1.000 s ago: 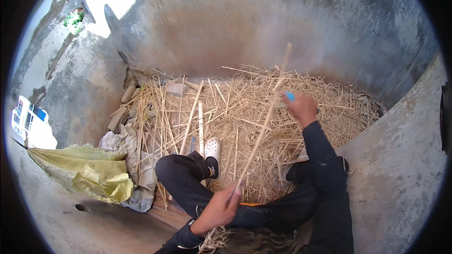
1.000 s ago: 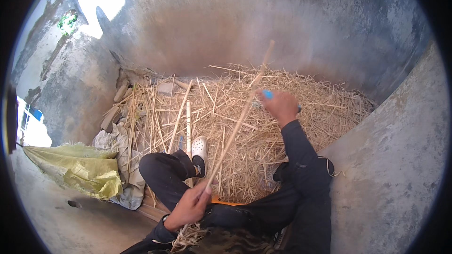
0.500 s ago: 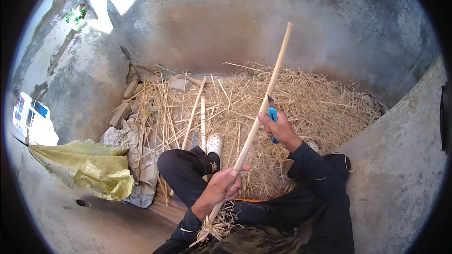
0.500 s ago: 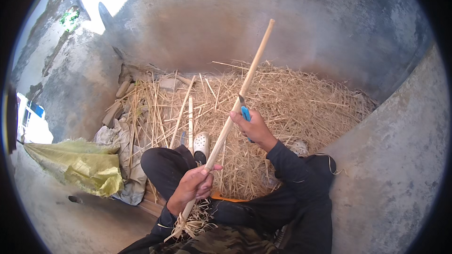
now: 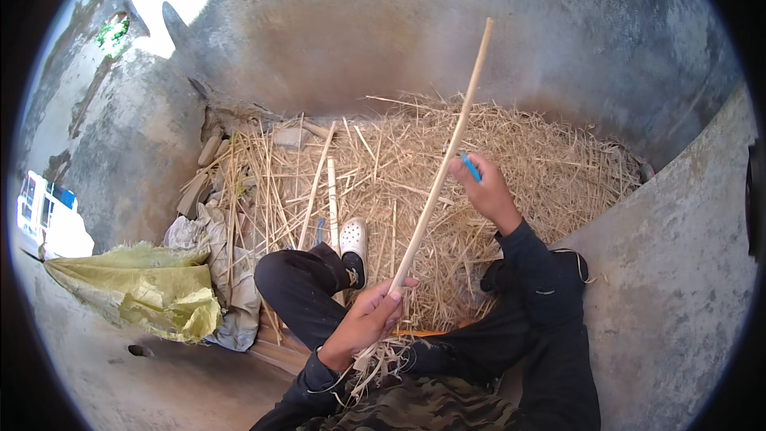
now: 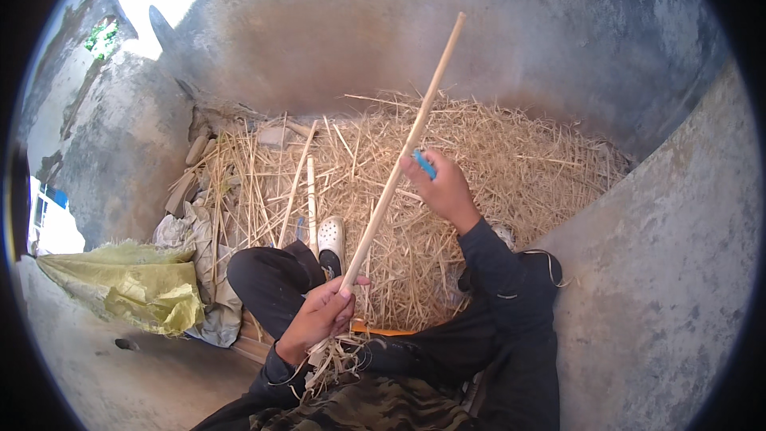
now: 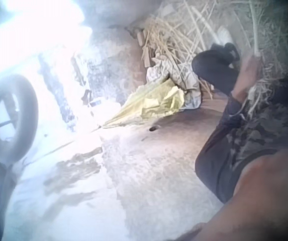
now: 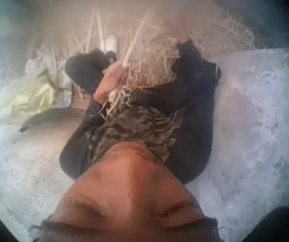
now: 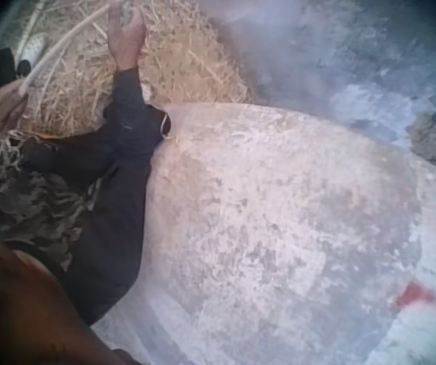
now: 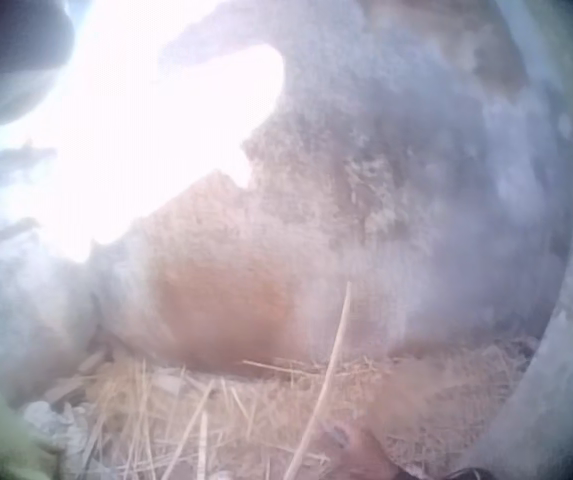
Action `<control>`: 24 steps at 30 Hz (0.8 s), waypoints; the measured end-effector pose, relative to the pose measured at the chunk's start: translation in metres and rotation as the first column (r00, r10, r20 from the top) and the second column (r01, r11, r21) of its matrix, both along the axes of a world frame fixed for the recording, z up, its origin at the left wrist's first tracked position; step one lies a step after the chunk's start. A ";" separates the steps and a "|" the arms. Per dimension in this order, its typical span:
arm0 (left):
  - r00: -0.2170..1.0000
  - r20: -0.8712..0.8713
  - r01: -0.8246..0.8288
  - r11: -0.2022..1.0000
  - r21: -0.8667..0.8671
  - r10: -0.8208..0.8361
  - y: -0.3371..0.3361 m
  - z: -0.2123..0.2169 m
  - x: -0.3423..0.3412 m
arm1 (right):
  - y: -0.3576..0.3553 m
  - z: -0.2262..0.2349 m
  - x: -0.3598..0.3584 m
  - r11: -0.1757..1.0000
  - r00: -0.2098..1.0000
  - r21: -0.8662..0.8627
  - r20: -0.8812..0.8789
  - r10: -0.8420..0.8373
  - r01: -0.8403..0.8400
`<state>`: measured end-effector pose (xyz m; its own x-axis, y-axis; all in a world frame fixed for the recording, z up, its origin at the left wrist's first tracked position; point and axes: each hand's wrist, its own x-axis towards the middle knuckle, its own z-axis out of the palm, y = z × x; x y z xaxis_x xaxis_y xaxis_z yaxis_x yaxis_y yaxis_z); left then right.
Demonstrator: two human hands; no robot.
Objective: The person sits on a straw-covered floor and uses a blue utility knife to peel the outer layer off a long, thin wooden stick. They hold the stick with their left hand and scrape the knife along its length with their right hand, creating thin shavings that fall onto the straw.
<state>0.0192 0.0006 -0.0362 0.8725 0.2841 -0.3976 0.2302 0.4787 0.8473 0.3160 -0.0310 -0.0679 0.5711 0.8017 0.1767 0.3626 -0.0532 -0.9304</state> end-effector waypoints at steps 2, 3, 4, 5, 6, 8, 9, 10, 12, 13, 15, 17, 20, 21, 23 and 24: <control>0.997 0.025 -0.080 0.966 0.245 0.076 0.004 -0.008 0.002 | -0.005 0.005 -0.023 0.995 0.918 -0.098 0.392 0.061 -0.025; 0.994 0.004 -0.106 0.945 0.309 0.110 0.007 -0.009 0.001 | -0.007 0.006 -0.038 0.986 0.860 -0.151 0.490 0.140 -0.074; 0.990 -0.013 -0.123 0.923 0.365 0.137 0.009 -0.008 0.002 | -0.013 0.007 -0.052 0.981 0.794 -0.167 0.582 0.177 -0.096; 0.985 -0.037 -0.137 0.894 0.426 0.169 0.011 -0.006 0.002 | -0.017 0.007 -0.069 0.976 0.722 -0.179 0.659 0.211 -0.122; 0.985 -0.047 -0.122 0.872 0.475 0.163 0.012 -0.004 0.002 | -0.017 0.006 -0.076 0.970 0.641 -0.193 0.729 0.241 -0.146; 0.986 -0.075 -0.083 0.822 0.564 0.151 0.010 0.006 -0.001 | -0.013 0.001 -0.074 0.985 0.679 -0.144 0.713 0.172 -0.098; 0.988 -0.086 -0.058 0.816 0.575 0.131 0.009 0.010 -0.003 | -0.011 -0.001 -0.071 0.990 0.697 -0.121 0.704 0.136 -0.072; 0.989 -0.095 -0.037 0.812 0.583 0.113 0.006 0.012 -0.005 | -0.006 0.003 -0.059 0.989 0.749 -0.146 0.654 0.105 -0.011; 0.989 -0.106 -0.020 0.805 0.593 0.103 0.003 0.010 -0.009 | -0.005 -0.004 -0.064 0.987 0.740 -0.148 0.658 0.141 -0.057; 0.988 -0.108 -0.020 0.782 0.623 0.111 0.003 0.010 -0.007 | -0.004 -0.004 -0.063 0.987 0.728 -0.144 0.669 0.149 -0.070; 0.985 -0.111 -0.018 0.731 0.682 0.128 0.001 0.012 -0.003 | -0.012 -0.002 -0.074 0.974 0.705 -0.158 0.673 0.224 -0.159; 0.978 -0.136 0.000 0.645 0.764 0.161 -0.002 0.022 -0.004 | -0.013 -0.005 -0.083 0.979 0.707 -0.140 0.678 0.202 -0.146; 0.965 -0.170 0.020 0.591 0.807 0.200 -0.006 0.029 -0.004 | -0.004 -0.009 -0.065 0.990 0.768 -0.140 0.631 0.109 -0.025; 0.960 -0.181 0.023 0.587 0.810 0.212 -0.006 0.029 -0.003 | -0.005 -0.011 -0.063 0.989 0.787 -0.150 0.607 0.105 -0.016; 0.966 -0.154 0.014 0.555 0.832 0.208 -0.004 0.026 -0.005 | -0.010 -0.006 -0.077 0.990 0.724 -0.023 0.680 0.116 -0.137; 0.974 -0.125 0.000 0.550 0.835 0.190 -0.004 0.028 -0.002 | -0.012 -0.004 -0.080 0.985 0.695 -0.003 0.708 0.122 -0.170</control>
